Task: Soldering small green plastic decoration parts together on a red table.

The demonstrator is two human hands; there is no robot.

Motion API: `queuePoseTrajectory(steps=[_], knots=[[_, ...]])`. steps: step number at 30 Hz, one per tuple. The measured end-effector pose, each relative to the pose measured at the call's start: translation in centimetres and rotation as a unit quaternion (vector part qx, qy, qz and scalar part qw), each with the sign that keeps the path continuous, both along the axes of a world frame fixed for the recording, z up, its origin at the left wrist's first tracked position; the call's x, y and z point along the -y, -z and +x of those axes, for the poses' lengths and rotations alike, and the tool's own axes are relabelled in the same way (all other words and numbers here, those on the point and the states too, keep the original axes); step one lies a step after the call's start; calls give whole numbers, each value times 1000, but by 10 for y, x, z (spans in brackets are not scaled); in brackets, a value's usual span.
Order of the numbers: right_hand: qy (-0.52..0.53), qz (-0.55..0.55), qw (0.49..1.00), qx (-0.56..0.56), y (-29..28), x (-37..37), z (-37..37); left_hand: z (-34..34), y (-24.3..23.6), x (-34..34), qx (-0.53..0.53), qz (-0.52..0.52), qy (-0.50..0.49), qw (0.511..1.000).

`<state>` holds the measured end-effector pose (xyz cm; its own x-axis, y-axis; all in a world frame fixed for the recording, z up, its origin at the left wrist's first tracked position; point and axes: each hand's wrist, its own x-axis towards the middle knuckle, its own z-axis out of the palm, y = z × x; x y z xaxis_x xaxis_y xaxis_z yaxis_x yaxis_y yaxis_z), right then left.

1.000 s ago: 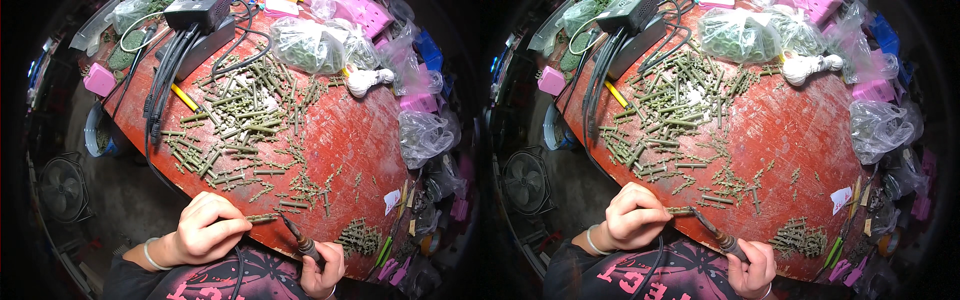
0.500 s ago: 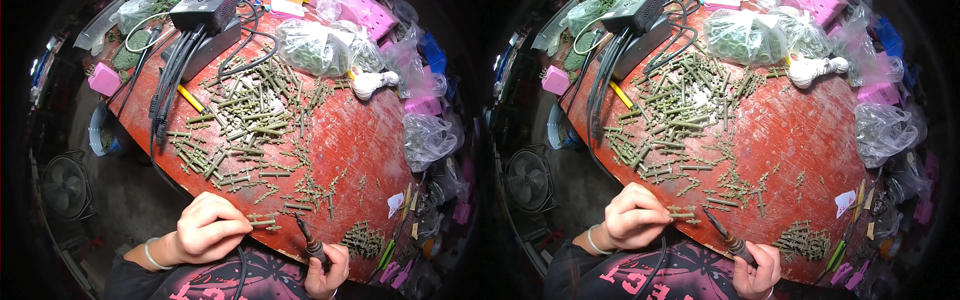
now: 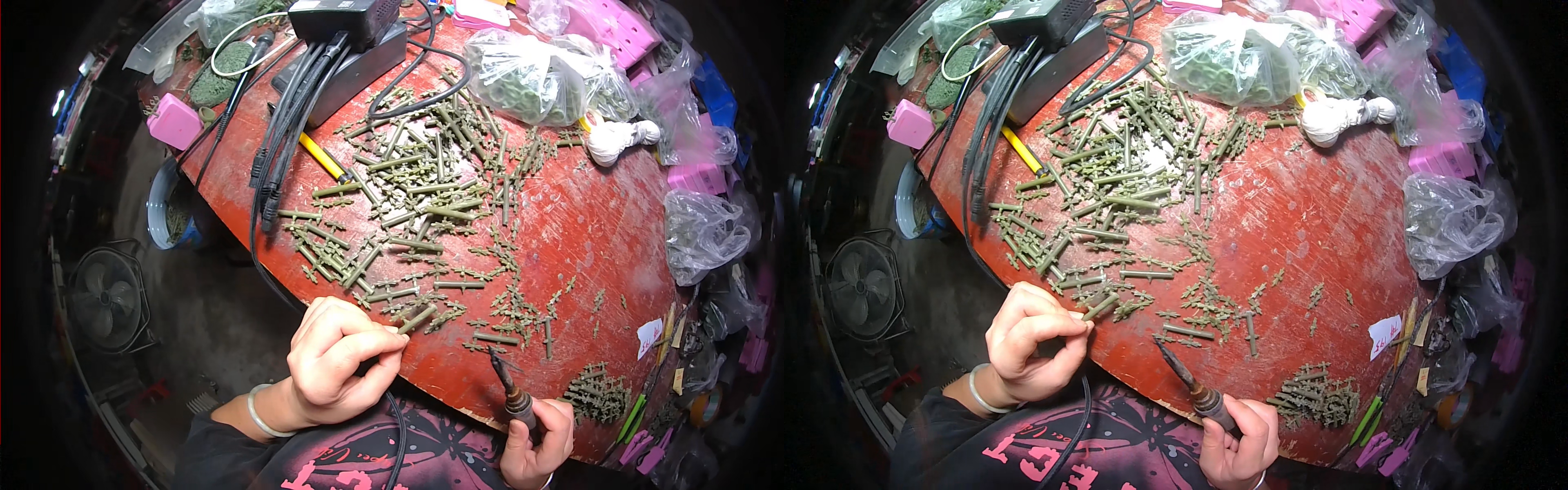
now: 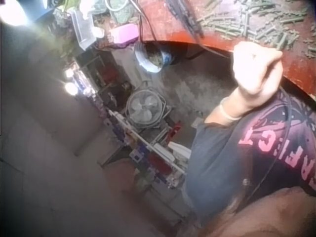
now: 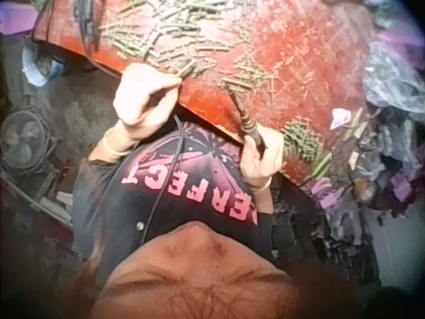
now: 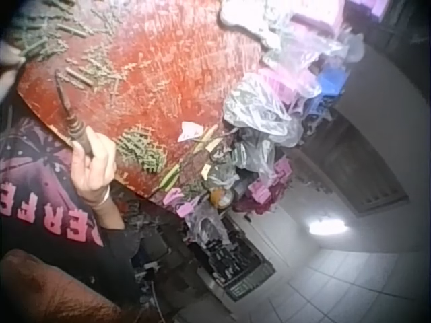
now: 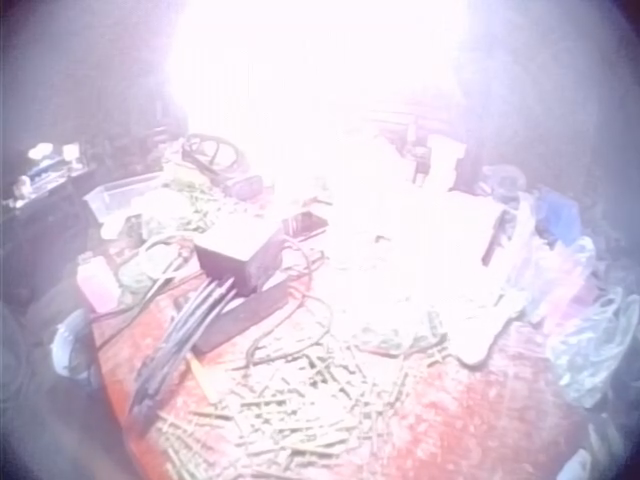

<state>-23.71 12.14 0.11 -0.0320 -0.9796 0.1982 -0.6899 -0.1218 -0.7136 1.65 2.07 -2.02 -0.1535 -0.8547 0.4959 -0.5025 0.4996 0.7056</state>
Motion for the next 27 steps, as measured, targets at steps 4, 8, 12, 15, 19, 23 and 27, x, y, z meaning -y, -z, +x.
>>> queuePoseTrajectory(steps=[4, 8, 12, 15, 19, 23, 27], knots=[[11, 4, 1000, 7, 1, -1, 2, -3, 2, -1, 15, -9, -3, 1000], [8, -1, 1000, 2, 0, -1, 2, -8, 2, -3, -36, -14, -13, 999], [24, 9, 1000, 6, -1, -1, 2, -18, -6, 5, -9, -19, 12, 1000], [10, 0, 1000, 3, -15, 8, 5, -22, -2, 5, -9, -22, 24, 999], [-3, -10, 1000, 4, -19, 11, 6, -24, 2, 2, -17, -37, 23, 999], [-2, -8, 1000, 11, -13, 8, 3, -27, 5, -1, -26, -39, 35, 998], [6, -18, 1000, 8, 1, 0, -4, -27, 1, -1, -6, -26, 50, 998]])
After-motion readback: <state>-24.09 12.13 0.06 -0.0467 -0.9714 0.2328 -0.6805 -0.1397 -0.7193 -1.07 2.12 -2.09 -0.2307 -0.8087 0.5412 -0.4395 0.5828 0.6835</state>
